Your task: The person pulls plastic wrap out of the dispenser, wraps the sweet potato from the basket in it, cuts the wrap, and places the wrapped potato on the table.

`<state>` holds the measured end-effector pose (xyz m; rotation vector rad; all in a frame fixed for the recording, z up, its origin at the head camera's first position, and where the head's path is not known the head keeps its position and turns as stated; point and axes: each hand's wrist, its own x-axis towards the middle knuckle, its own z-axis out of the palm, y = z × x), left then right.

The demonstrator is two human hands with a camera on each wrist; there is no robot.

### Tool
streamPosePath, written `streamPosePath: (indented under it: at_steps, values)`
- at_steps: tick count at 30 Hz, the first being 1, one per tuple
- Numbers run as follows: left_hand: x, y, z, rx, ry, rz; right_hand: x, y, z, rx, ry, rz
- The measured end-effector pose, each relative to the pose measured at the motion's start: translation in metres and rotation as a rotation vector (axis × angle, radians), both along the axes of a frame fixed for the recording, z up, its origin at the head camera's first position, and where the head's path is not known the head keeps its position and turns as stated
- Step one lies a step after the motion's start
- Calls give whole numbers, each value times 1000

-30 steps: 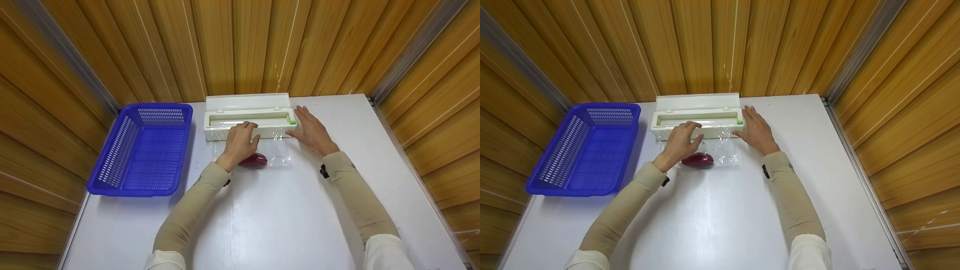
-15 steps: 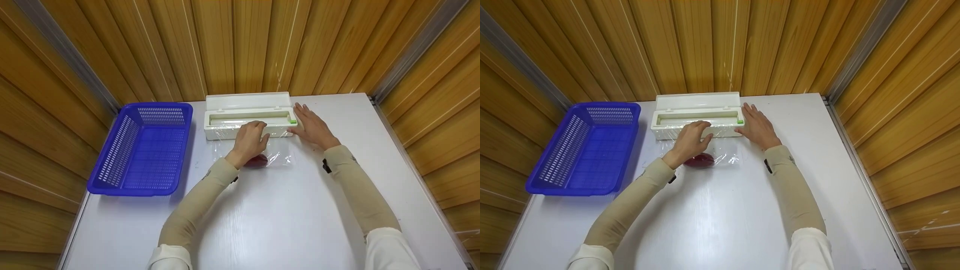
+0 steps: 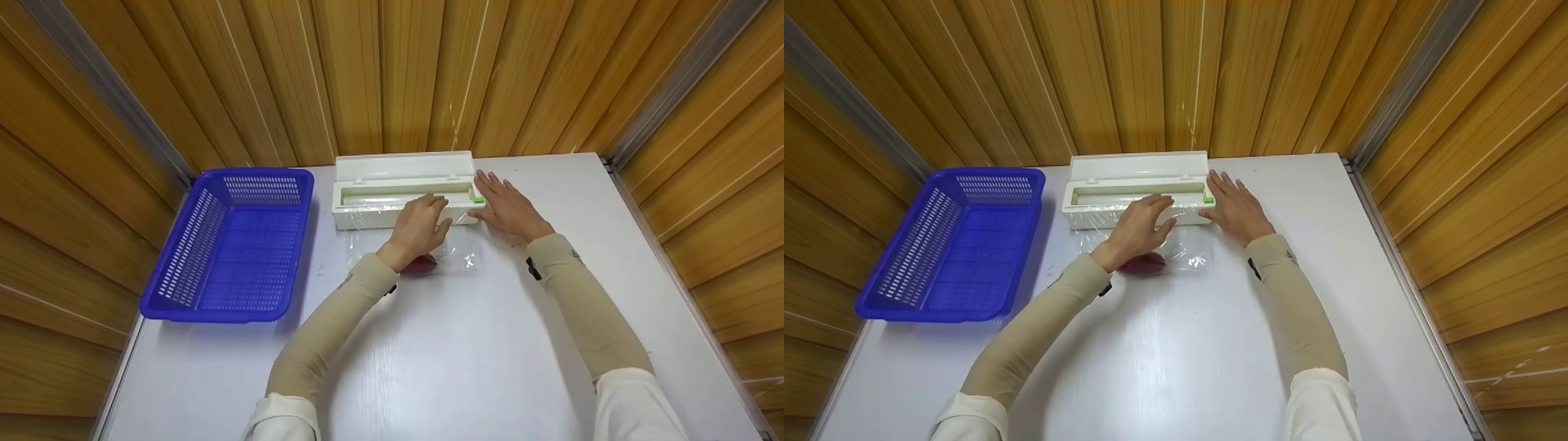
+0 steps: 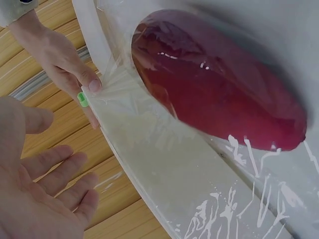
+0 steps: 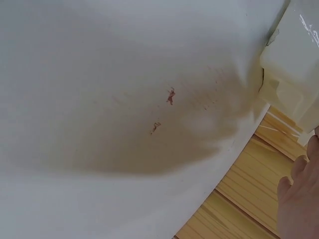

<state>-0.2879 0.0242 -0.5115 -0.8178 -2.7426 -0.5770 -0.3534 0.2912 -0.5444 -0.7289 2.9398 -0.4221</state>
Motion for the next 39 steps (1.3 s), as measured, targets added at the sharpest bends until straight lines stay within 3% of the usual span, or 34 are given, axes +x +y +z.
streamPosePath:
  at_steps: [6, 13, 25, 32, 39]
  values:
    - [-7, 9, -4, 13, 17, -30, -2, 2, 2, 26, 8, 12]
    - [-19, 26, -5, -11, -22, -9, -5, 3, 5, 41, 23, 18]
    - [-33, 59, -15, 2, 36, -5, -1, 3, 0, 43, 42, 22]
    - [-40, 68, -23, 16, 75, -14, 0, -1, -2, 52, 43, 25]
    - [-45, 72, -23, 19, 49, -19, 2, -1, -1, 60, 60, 29]
